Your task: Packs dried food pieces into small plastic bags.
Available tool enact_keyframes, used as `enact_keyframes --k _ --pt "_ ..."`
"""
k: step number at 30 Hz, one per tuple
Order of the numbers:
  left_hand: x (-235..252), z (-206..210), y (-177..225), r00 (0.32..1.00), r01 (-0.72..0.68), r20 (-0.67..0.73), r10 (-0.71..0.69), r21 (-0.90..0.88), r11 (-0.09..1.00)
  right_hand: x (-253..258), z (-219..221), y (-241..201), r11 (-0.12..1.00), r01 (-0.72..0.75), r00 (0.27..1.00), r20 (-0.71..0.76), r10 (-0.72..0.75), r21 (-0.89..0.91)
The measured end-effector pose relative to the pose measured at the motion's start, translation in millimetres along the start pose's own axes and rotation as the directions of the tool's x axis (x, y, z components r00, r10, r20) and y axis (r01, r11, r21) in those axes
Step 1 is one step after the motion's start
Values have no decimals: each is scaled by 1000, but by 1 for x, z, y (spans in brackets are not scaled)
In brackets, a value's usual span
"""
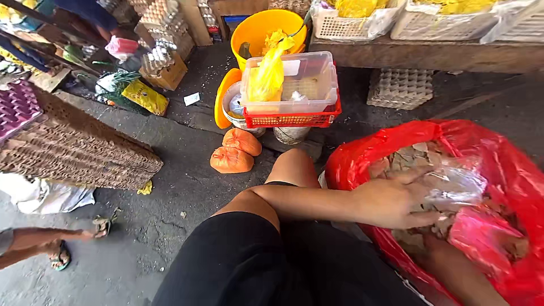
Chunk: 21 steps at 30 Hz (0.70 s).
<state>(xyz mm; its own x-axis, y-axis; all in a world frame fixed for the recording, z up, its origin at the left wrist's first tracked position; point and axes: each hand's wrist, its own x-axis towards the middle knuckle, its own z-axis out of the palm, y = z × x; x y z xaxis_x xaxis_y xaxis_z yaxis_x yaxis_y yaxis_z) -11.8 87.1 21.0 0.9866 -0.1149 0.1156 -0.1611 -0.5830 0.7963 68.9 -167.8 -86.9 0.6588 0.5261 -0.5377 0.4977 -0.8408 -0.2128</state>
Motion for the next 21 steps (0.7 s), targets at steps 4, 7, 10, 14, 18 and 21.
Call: enact_keyframes --k 4,7,10,14,18,21 --pt "0 5 -4 1000 28 6 -29 10 1000 -11 -8 -20 1000 21 999 42 -22 19" --pt "2 13 -15 1000 -4 -23 4 3 1000 -6 -13 -31 992 -90 991 109 80 83" --pt "3 16 -19 999 27 -33 -27 4 1000 0 -22 -28 965 -229 973 48 225 130" --pt "-1 9 -17 994 97 -55 -94 54 994 1 -43 -17 899 -323 929 -85 361 295" --pt "-1 2 -13 990 122 -82 -116 77 989 -3 -40 -7 893 -86 978 -136 161 442" --pt "0 -1 -14 989 120 -102 -110 101 988 -6 -39 6 864 -64 968 -180 175 500"
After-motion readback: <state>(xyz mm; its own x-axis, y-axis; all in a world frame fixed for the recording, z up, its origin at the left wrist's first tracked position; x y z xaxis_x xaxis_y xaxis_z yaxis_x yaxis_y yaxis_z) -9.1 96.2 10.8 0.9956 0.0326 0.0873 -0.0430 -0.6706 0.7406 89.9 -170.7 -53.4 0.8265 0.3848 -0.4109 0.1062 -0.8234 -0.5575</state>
